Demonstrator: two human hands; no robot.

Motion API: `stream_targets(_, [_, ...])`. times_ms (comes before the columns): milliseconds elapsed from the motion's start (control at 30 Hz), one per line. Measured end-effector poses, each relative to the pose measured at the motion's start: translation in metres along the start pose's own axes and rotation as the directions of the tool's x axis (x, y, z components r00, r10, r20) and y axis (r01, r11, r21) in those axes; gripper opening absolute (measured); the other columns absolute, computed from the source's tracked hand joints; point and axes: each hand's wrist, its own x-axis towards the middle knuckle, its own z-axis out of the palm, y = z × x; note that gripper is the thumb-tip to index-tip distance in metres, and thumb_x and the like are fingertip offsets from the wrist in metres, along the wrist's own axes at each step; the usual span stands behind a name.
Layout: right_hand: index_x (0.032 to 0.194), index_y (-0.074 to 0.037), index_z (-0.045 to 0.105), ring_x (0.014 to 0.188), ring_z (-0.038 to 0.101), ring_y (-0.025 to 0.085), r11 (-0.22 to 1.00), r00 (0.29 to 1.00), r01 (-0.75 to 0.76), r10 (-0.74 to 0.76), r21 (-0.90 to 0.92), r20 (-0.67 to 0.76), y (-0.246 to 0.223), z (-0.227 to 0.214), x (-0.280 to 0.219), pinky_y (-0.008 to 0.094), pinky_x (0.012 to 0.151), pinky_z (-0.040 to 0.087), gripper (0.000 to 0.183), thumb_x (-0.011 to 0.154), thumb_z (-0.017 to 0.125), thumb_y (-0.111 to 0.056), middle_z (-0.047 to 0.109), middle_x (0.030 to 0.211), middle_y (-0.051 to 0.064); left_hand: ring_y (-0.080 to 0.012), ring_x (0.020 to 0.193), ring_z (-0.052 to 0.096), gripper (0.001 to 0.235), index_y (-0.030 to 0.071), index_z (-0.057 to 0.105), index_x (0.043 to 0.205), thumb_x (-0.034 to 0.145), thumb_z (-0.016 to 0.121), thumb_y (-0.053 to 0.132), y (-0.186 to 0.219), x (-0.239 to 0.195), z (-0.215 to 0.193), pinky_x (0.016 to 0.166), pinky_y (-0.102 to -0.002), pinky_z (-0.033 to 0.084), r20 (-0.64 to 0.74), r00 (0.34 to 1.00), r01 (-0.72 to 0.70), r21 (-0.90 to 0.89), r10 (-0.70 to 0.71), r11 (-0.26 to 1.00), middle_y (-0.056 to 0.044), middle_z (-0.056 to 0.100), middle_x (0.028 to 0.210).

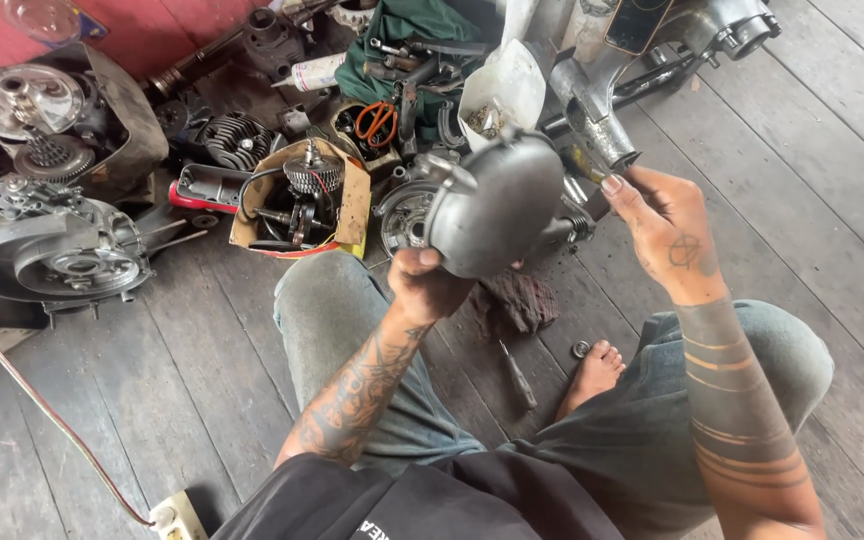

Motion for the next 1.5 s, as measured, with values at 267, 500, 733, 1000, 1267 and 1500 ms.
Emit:
stream_targets(267, [0.067, -0.017, 0.052, 0.057, 0.035, 0.011, 0.997, 0.999, -0.001, 0.004, -0.074, 0.035, -0.014, 0.01, -0.001, 0.027, 0.058, 0.035, 0.047, 0.109, 0.058, -0.037, 0.041, 0.053, 0.001, -0.0412, 0.108, 0.067, 0.091, -0.001, 0.06, 0.143, 0.061, 0.05, 0.038, 0.025, 0.018, 0.031, 0.107, -0.056, 0.045, -0.282, 0.959, 0.026, 0.001, -0.025, 1.0, -0.027, 0.069, 0.121])
stream_targets(500, [0.066, -0.017, 0.051, 0.051, 0.036, 0.012, 0.969, 0.999, 0.02, -0.028, -0.246, -0.029, -0.046, -0.007, 0.001, 0.026, 0.057, 0.034, 0.051, 0.113, 0.058, -0.037, 0.04, 0.047, 0.003, -0.0505, 0.102, 0.063, 0.094, 0.009, 0.061, 0.143, 0.056, 0.053, 0.04, 0.029, 0.019, 0.031, 0.088, -0.063, 0.052, -0.427, 0.888, 0.154, -0.078, -0.172, 0.985, -0.027, 0.064, 0.121])
stream_targets(733, [0.082, 0.0, 0.058, 0.06, 0.033, 0.016, 0.915, 0.964, 0.236, -0.264, -0.328, -0.043, 0.005, -0.058, 0.005, 0.033, 0.082, 0.035, 0.043, 0.117, 0.061, -0.025, 0.045, 0.067, 0.002, -0.0536, 0.118, 0.05, 0.097, 0.01, 0.028, 0.155, 0.072, 0.066, 0.041, 0.072, 0.029, 0.038, 0.063, -0.06, 0.063, -0.56, 0.788, 0.155, -0.221, -0.256, 0.963, -0.033, 0.036, 0.143])
stream_targets(1000, [0.074, -0.008, 0.068, 0.058, 0.039, 0.015, 0.78, 0.857, 0.515, -0.462, -0.355, 0.227, -0.02, -0.046, -0.006, 0.032, 0.078, 0.031, 0.039, 0.105, 0.063, -0.03, 0.048, 0.057, 0.0, -0.0514, 0.12, 0.05, 0.096, 0.011, 0.026, 0.158, 0.076, 0.068, 0.041, 0.05, 0.02, 0.03, 0.066, -0.056, 0.062, -0.474, 0.774, 0.263, -0.363, -0.42, 0.894, -0.032, 0.036, 0.145])
stream_targets(1267, [0.079, 0.003, 0.062, 0.05, 0.031, 0.01, 0.948, 0.952, 0.302, -0.306, -0.103, -0.024, -0.016, -0.055, -0.007, 0.027, 0.049, 0.021, 0.041, 0.112, 0.063, -0.022, 0.048, 0.061, 0.002, -0.0458, 0.119, 0.05, 0.082, 0.01, 0.048, 0.145, 0.076, 0.071, 0.05, 0.042, -0.003, 0.007, 0.069, -0.06, 0.052, -0.406, 0.768, 0.402, -0.297, -0.496, 0.866, -0.025, 0.047, 0.139])
stream_targets(1500, [0.076, -0.005, 0.069, 0.047, 0.037, 0.012, 0.852, 0.904, 0.394, -0.427, -0.345, -0.023, -0.045, -0.025, -0.025, 0.029, 0.067, 0.03, 0.045, 0.109, 0.06, -0.035, 0.052, 0.056, -0.002, -0.0403, 0.125, 0.053, 0.079, 0.01, 0.05, 0.15, 0.079, 0.064, 0.042, 0.038, -0.021, -0.014, 0.088, -0.068, 0.052, -0.32, 0.82, 0.438, -0.184, -0.475, 0.88, -0.019, 0.054, 0.142])
